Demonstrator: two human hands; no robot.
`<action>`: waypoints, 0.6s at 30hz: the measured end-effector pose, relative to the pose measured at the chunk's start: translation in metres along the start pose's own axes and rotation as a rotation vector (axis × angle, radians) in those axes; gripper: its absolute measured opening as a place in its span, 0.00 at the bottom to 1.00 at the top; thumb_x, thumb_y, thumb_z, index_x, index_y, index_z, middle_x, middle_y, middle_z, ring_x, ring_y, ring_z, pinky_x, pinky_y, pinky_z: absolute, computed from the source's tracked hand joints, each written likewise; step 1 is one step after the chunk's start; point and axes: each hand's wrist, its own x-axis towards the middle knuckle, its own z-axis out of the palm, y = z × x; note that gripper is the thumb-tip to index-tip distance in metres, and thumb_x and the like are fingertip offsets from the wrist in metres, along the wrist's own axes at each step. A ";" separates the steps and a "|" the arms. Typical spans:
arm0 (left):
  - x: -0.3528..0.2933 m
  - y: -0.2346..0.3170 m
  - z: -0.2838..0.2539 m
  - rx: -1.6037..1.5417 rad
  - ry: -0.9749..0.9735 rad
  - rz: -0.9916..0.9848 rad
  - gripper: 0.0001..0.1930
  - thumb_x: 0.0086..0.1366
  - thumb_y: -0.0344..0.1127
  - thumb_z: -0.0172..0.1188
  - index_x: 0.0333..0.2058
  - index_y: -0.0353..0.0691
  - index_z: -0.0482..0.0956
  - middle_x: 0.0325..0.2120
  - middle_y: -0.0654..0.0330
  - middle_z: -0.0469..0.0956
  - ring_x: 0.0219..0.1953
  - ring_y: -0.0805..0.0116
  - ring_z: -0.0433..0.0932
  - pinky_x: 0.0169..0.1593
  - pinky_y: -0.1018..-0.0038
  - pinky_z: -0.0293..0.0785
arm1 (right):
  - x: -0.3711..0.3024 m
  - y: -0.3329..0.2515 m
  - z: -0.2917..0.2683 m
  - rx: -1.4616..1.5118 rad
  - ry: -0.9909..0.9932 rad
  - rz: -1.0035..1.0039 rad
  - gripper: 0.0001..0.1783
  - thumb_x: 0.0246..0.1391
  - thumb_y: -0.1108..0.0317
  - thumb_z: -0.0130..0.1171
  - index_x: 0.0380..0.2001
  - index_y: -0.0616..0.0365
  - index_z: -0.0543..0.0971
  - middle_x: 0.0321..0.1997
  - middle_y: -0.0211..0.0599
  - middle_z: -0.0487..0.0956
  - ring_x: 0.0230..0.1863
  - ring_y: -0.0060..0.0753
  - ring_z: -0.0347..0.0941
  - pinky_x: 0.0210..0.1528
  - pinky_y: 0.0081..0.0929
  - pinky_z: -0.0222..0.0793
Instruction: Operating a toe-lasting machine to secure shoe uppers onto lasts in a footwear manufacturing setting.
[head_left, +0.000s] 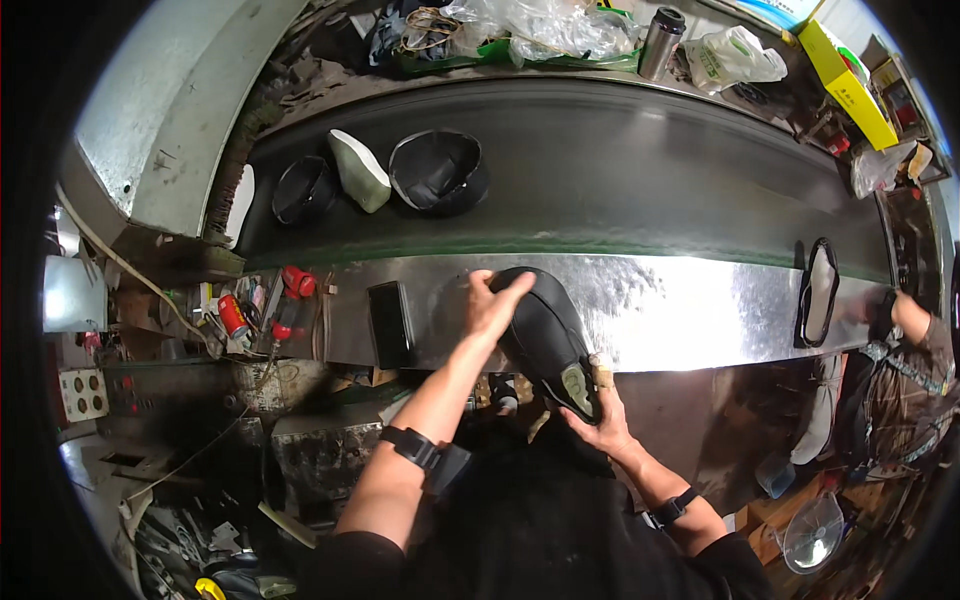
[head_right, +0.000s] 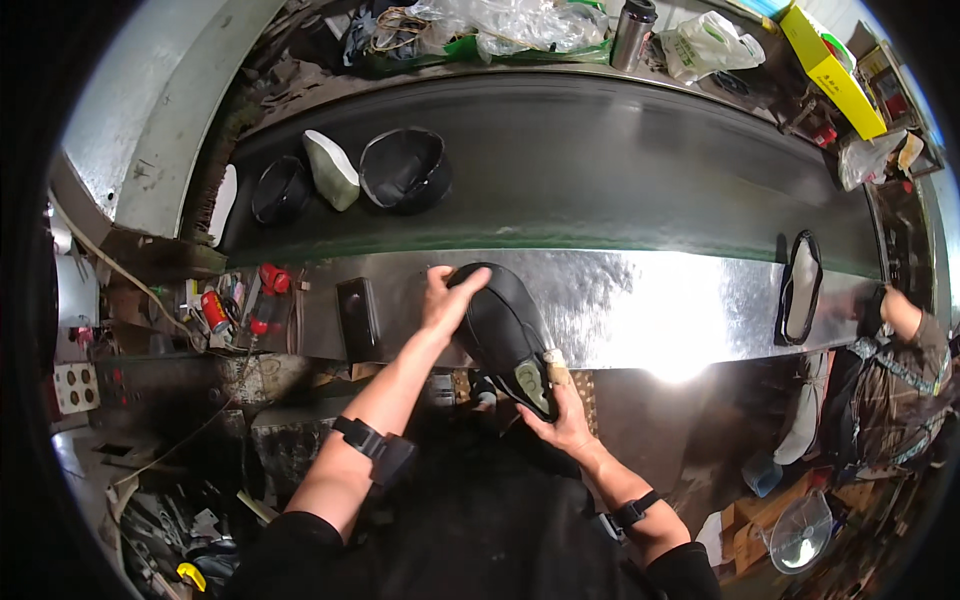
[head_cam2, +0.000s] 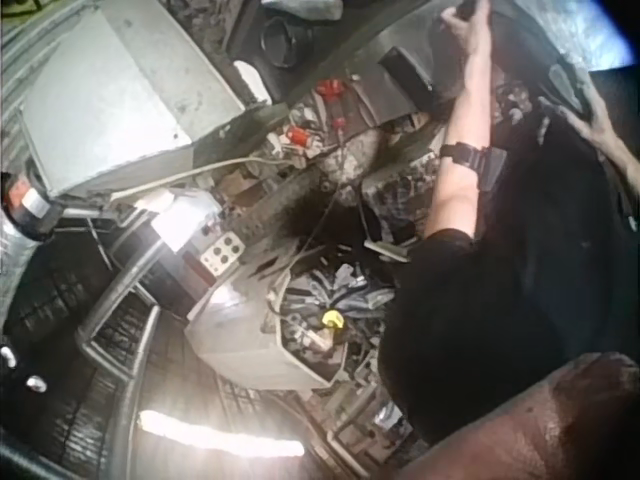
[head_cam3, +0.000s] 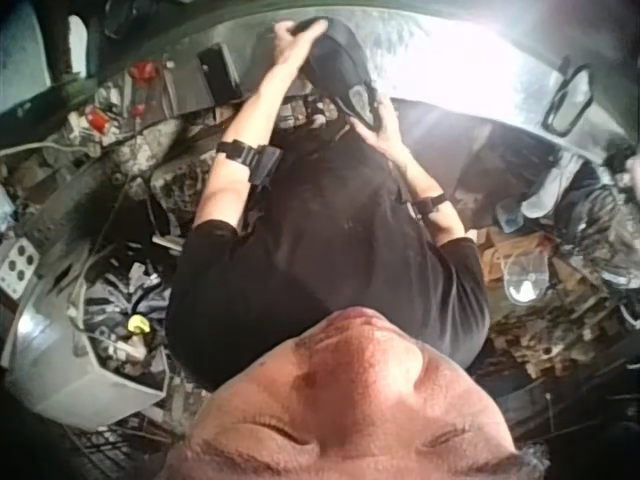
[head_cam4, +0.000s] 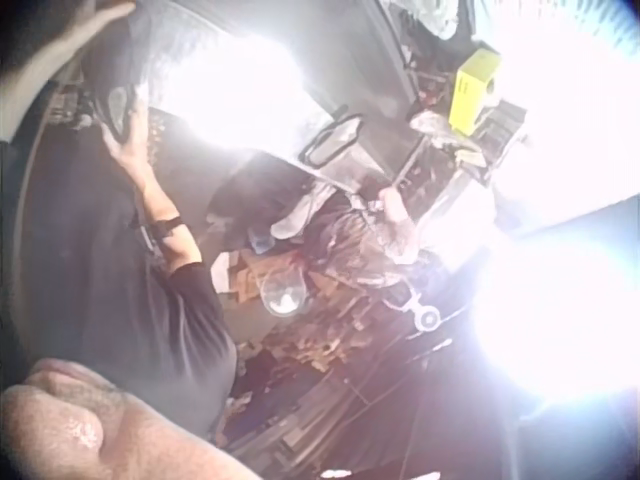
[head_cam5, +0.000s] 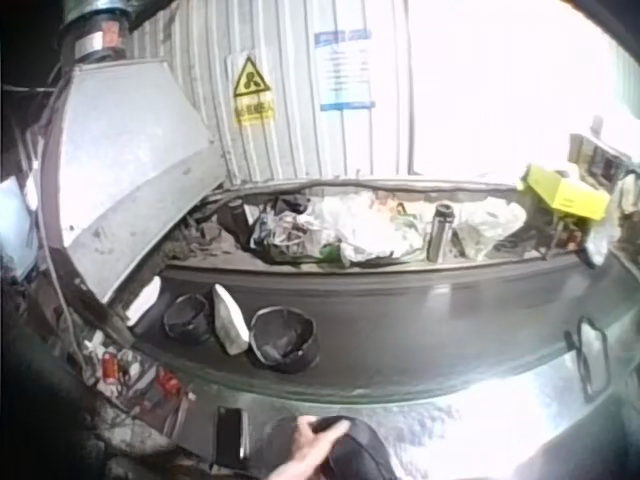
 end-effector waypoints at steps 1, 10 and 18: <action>-0.007 0.002 0.010 0.153 0.024 0.033 0.43 0.49 0.59 0.73 0.55 0.36 0.69 0.47 0.47 0.80 0.50 0.49 0.79 0.55 0.59 0.73 | -0.001 0.004 0.001 0.008 -0.055 0.021 0.43 0.45 0.64 0.75 0.61 0.72 0.67 0.61 0.60 0.71 0.64 0.57 0.69 0.64 0.42 0.65; -0.016 -0.014 -0.006 -0.163 0.055 0.030 0.22 0.53 0.43 0.75 0.40 0.35 0.80 0.36 0.53 0.84 0.40 0.60 0.83 0.46 0.66 0.77 | -0.003 0.012 0.002 0.061 -0.201 0.002 0.58 0.48 0.60 0.74 0.71 0.73 0.50 0.74 0.63 0.56 0.76 0.55 0.52 0.74 0.40 0.49; -0.091 0.007 -0.099 -0.456 0.155 0.167 0.24 0.53 0.42 0.76 0.45 0.36 0.80 0.37 0.59 0.84 0.39 0.69 0.82 0.48 0.70 0.77 | 0.108 -0.081 0.000 0.847 -0.500 0.498 0.59 0.61 0.49 0.64 0.76 0.61 0.36 0.77 0.56 0.51 0.75 0.48 0.53 0.73 0.36 0.53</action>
